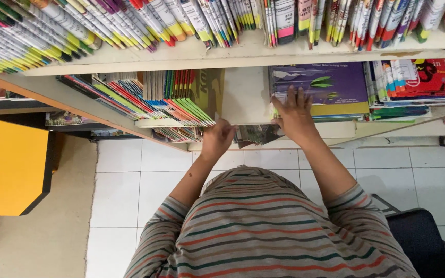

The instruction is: Sorting and organizing books on a library shelf.

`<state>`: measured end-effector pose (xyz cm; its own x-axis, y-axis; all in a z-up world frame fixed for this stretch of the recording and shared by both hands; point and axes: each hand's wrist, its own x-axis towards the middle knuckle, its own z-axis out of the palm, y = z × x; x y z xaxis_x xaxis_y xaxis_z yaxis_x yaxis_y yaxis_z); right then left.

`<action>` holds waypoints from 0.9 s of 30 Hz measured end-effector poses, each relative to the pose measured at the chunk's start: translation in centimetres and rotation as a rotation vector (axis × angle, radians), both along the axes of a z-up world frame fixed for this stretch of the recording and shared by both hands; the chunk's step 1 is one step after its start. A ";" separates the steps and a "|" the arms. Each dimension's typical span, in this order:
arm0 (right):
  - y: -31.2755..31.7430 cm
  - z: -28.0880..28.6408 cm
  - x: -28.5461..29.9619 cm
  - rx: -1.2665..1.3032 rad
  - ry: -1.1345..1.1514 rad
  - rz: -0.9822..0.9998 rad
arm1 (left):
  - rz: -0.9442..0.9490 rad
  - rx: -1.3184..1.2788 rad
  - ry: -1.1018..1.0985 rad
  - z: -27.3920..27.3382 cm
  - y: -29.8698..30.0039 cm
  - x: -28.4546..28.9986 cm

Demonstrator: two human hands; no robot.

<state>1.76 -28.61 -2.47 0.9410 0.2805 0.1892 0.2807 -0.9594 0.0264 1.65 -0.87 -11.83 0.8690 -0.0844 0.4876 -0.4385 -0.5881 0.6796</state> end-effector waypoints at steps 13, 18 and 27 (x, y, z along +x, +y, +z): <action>0.6 2.1 -4.1 -0.069 0.023 0.012 | -0.602 -0.759 0.998 4.1 -6.1 2.1; 2.3 3.7 -7.2 -0.020 -0.062 0.141 | -0.625 -0.925 1.192 7.0 -7.1 3.5; 5.2 9.7 -8.4 0.176 -0.122 0.257 | -0.308 -1.081 0.959 7.6 -6.0 4.4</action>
